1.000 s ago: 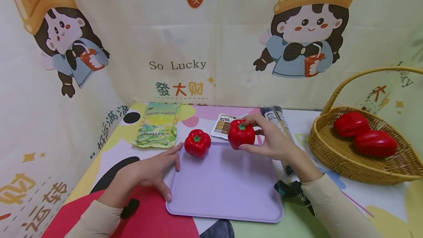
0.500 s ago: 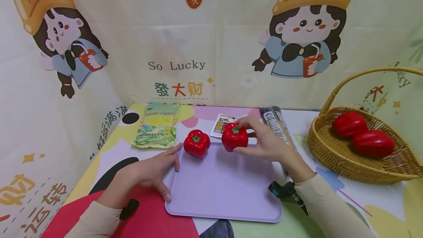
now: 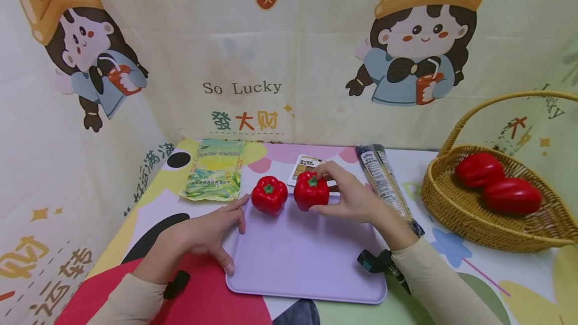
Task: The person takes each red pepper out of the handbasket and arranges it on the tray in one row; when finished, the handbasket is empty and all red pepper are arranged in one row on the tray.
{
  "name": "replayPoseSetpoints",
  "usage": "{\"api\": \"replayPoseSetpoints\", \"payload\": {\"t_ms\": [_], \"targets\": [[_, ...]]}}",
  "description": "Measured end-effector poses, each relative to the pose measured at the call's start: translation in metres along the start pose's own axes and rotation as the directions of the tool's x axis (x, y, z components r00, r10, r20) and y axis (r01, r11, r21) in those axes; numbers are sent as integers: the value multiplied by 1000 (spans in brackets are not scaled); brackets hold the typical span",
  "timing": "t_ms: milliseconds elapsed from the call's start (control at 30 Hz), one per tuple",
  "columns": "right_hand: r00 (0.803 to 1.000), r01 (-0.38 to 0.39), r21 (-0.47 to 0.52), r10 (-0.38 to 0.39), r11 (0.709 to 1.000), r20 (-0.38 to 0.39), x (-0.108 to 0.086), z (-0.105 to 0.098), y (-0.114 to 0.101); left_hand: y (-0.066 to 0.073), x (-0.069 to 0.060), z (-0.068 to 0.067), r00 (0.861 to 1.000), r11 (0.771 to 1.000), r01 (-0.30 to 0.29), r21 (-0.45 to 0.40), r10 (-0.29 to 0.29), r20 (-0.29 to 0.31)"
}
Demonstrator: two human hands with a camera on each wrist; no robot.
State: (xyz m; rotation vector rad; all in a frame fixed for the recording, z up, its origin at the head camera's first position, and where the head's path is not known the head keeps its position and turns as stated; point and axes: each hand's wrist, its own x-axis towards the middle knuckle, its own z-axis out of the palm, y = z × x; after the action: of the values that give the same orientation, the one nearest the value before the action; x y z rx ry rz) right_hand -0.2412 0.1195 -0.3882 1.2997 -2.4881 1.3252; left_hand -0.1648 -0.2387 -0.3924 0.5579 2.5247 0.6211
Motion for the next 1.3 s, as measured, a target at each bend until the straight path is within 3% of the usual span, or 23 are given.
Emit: {"api": "replayPoseSetpoints", "payload": {"t_ms": [700,1133,1300], "targets": [[995,-76,-34,78,997,66,6,14,-2,3,-1,-3,1000,1000,0,2,0,-1],[990,-86,3,86,996,108,11,21,1,2,-2,-1,1000,1000,23,-15,-23,0],[984,-138,3,137,990,116,9,24,1,2,-1,-1,1000,1000,20,-18,-20,0]]}}
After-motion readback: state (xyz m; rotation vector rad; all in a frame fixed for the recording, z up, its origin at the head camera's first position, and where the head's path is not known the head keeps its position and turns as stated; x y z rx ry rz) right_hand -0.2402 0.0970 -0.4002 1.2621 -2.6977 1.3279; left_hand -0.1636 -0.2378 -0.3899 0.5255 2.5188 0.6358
